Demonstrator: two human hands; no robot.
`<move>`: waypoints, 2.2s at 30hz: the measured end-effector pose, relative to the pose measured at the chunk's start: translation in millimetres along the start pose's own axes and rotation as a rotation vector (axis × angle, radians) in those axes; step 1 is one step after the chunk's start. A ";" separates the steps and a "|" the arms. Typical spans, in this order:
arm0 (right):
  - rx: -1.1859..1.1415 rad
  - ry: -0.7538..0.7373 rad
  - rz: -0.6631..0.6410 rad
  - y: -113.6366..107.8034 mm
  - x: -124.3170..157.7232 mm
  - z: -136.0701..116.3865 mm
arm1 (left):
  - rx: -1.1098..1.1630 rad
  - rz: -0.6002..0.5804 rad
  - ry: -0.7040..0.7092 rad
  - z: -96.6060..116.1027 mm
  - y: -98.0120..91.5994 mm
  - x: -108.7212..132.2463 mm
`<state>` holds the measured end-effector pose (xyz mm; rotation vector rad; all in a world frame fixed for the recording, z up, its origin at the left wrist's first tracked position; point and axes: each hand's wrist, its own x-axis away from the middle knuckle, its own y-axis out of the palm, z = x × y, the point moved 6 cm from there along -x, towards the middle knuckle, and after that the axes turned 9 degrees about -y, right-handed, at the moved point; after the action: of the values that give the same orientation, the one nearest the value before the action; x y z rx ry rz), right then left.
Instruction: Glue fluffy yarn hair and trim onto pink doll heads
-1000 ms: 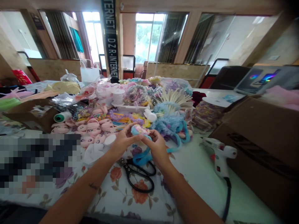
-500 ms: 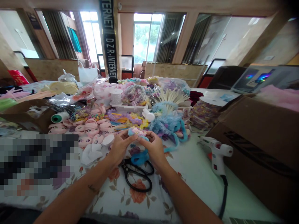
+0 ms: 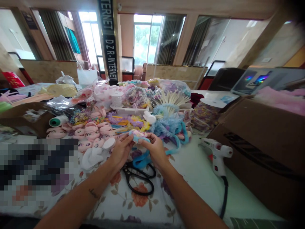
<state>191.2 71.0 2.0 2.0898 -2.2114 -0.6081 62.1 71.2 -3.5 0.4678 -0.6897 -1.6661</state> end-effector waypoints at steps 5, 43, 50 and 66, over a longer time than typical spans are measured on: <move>0.014 -0.023 -0.008 0.6 0.5 -3.0 | 0.070 0.030 -0.024 -0.4 -3.4 -0.2; 0.077 -0.147 -0.076 9.0 3.2 -21.0 | 0.072 0.113 -0.018 7.9 -4.2 2.5; 0.116 -0.137 -0.081 9.8 7.2 -23.5 | 0.088 0.120 -0.017 4.5 -7.0 3.9; 0.442 -0.353 -0.349 -0.3 -1.9 -38.3 | -0.474 -0.110 -0.099 36.2 6.3 16.0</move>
<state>202.9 63.1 37.7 2.8283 -2.3440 -0.5849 40.2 61.7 28.7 0.0856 -0.3233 -1.8942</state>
